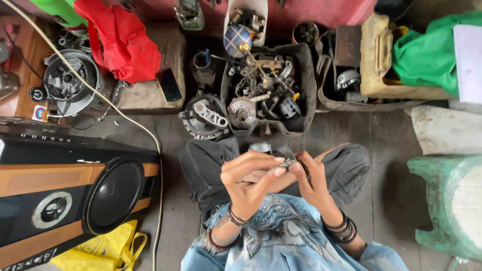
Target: The person sits on the floor and cleans a small metal pin using a file and a rag. They file the pin, wipe it, and repeat the process to remove residue from the surface.
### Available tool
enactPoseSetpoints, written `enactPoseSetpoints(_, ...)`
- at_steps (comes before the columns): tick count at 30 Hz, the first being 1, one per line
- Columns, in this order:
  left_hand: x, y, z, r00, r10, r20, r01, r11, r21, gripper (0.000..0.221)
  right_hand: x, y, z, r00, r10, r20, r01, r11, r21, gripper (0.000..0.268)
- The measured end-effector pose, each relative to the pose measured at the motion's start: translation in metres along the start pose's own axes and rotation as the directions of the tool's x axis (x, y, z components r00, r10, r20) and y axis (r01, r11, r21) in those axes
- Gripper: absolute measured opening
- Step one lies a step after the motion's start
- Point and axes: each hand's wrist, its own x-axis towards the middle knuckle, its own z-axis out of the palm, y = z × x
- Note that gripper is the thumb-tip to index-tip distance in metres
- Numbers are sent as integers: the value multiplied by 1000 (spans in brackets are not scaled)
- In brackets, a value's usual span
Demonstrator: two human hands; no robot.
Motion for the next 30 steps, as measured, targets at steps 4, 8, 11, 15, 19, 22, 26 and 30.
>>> enactPoseSetpoints(4, 7, 9, -1, 997, 47, -55, -44, 998, 40, 6, 0, -15, 1, 996, 60, -62, -54, 995, 88, 35)
enactPoseSetpoints(8, 8, 5, -2, 994, 108, -30, -106, 992, 70, 6, 4, -36, -2, 983, -61, -176, 60, 998, -7, 45)
enactPoseSetpoints(11, 2, 2, -6, 998, 68, -17, -68, 997, 25, 9, 13, -36, 10, 980, -91, -179, 74, 992, -102, 43)
enactPoseSetpoints(15, -2, 24, -16, 983, -114, 145, 124, 991, -60, 19, -6, 8, 9, 986, 164, -42, -167, 982, -91, 14)
enactPoseSetpoints(19, 4, 19, -11, 980, -48, 191, 50, 999, -8, 20, -23, 27, -1, 933, 352, -74, -318, 905, 283, 20)
enactPoseSetpoints(22, 5, 15, -3, 976, -41, 215, 40, 999, 12, 18, -20, 15, -13, 931, 364, -31, -277, 759, 589, 28)
enactPoseSetpoints(26, 5, 10, 7, 976, -37, 216, 30, 999, 34, 16, -20, 6, -25, 934, 337, 119, -312, 606, 732, 40)
enactPoseSetpoints(30, 4, 8, 15, 970, -3, 241, -12, 998, 57, 20, -25, -2, -26, 906, 334, 261, -388, 403, 829, 42)
